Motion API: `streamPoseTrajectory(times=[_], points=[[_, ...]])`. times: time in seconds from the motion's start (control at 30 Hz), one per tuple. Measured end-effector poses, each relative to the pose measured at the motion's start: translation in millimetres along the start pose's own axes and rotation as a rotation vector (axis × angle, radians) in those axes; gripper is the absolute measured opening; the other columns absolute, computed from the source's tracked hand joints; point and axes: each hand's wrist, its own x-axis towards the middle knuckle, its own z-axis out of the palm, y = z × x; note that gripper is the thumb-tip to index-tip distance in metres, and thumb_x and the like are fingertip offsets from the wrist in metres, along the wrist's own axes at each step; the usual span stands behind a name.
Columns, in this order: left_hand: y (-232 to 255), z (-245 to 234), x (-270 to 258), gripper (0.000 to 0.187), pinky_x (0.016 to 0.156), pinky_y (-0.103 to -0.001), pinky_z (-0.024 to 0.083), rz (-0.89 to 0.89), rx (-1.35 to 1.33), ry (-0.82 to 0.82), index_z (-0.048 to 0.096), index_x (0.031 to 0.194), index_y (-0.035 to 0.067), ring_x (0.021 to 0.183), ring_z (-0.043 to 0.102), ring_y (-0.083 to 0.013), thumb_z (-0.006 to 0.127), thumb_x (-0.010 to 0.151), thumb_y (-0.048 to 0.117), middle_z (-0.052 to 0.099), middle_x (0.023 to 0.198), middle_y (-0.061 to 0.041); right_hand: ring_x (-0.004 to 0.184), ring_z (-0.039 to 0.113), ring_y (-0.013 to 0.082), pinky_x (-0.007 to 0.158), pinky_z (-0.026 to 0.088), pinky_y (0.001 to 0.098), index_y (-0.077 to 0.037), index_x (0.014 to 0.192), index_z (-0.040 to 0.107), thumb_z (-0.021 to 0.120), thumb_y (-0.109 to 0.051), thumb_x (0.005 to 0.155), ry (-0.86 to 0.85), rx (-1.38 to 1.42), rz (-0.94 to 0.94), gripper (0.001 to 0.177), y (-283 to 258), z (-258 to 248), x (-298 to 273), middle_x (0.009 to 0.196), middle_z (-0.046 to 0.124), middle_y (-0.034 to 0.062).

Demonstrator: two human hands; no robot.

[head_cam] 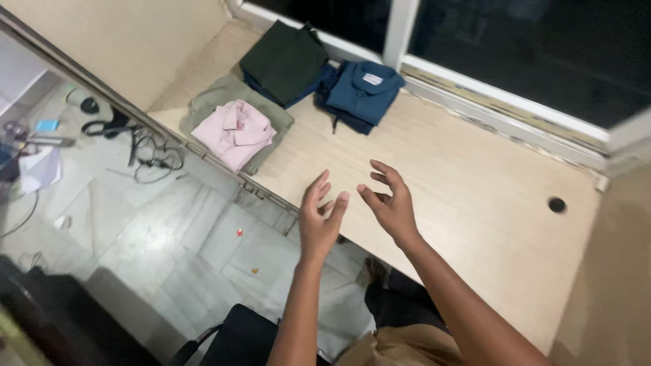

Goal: The person folds several shirts on a desk and places them into a wardrobe shelf. The person handles a teal polo, a plaid shirt, a light checkered shirt, and a blue shirt, folding each by hand and stacking them in the wardrobe.

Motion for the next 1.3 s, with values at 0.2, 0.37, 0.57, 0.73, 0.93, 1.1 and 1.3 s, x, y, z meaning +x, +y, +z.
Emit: streamPoseTrajectory(times=[0.2,0.37,0.57,0.73,0.93,1.1,1.3], points=[[-24,16,72,0.061,0.098,-0.042,0.056,-0.11,0.059,0.06,0.058,0.144,0.009,0.129,0.062,-0.0289,0.073,0.091,0.037,0.061,0.142,-0.015,0.131,0.058,0.0262,0.09,0.062,0.0365,-0.009,0.143,0.055,0.076,-0.018,0.09,-0.039,-0.004,0.01,0.058,34,13,83,0.147,0.052,0.0107],[-56,20,148,0.06,0.096,-0.041,0.056,-0.096,0.175,0.042,0.058,0.142,0.009,0.124,0.063,-0.0266,0.075,0.091,0.035,0.062,0.14,-0.016,0.128,0.06,0.0248,0.089,0.061,0.0359,-0.009,0.14,0.055,0.077,-0.018,0.091,0.023,-0.009,0.041,0.055,62,23,144,0.144,0.056,0.0096],[-85,40,235,0.062,0.096,-0.04,0.059,-0.07,0.088,-0.068,0.061,0.14,0.008,0.123,0.063,-0.0283,0.075,0.09,0.04,0.061,0.137,-0.017,0.123,0.061,0.0229,0.087,0.061,0.0358,-0.008,0.137,0.062,0.076,-0.017,0.091,0.164,-0.004,0.129,0.048,69,31,196,0.132,0.062,0.0097],[-110,46,317,0.068,0.095,-0.042,0.054,-0.06,0.213,-0.219,0.062,0.139,0.007,0.128,0.06,-0.0289,0.079,0.085,0.045,0.06,0.141,-0.018,0.125,0.061,0.0228,0.092,0.062,0.0342,-0.007,0.136,0.062,0.077,-0.017,0.093,0.275,-0.061,0.17,0.047,88,42,241,0.129,0.062,0.0118],[-174,61,401,0.083,0.112,-0.044,0.046,0.069,0.439,-0.28,0.06,0.138,0.0,0.133,0.058,-0.0364,0.088,0.077,0.05,0.06,0.141,-0.024,0.125,0.059,0.0296,0.089,0.065,0.0362,-0.003,0.135,0.058,0.081,-0.025,0.085,0.488,-0.153,0.353,0.059,150,43,275,0.137,0.056,0.0188],[-218,71,426,0.107,0.111,-0.05,0.041,-0.118,0.586,-0.384,0.047,0.148,0.002,0.137,0.047,-0.043,0.093,0.067,0.054,0.047,0.148,-0.028,0.127,0.058,0.0397,0.104,0.05,0.0444,0.004,0.149,0.039,0.094,-0.035,0.077,0.478,-0.361,0.504,0.098,181,38,290,0.135,0.057,0.0293],[-239,81,437,0.134,0.109,-0.05,0.044,-0.302,0.671,-0.408,0.03,0.157,0.007,0.136,0.045,-0.0458,0.097,0.052,0.057,0.039,0.15,-0.032,0.123,0.064,0.0334,0.103,0.054,0.0393,0.004,0.15,0.032,0.091,-0.035,0.07,0.427,-0.189,0.474,0.107,194,45,308,0.136,0.06,0.0244]])
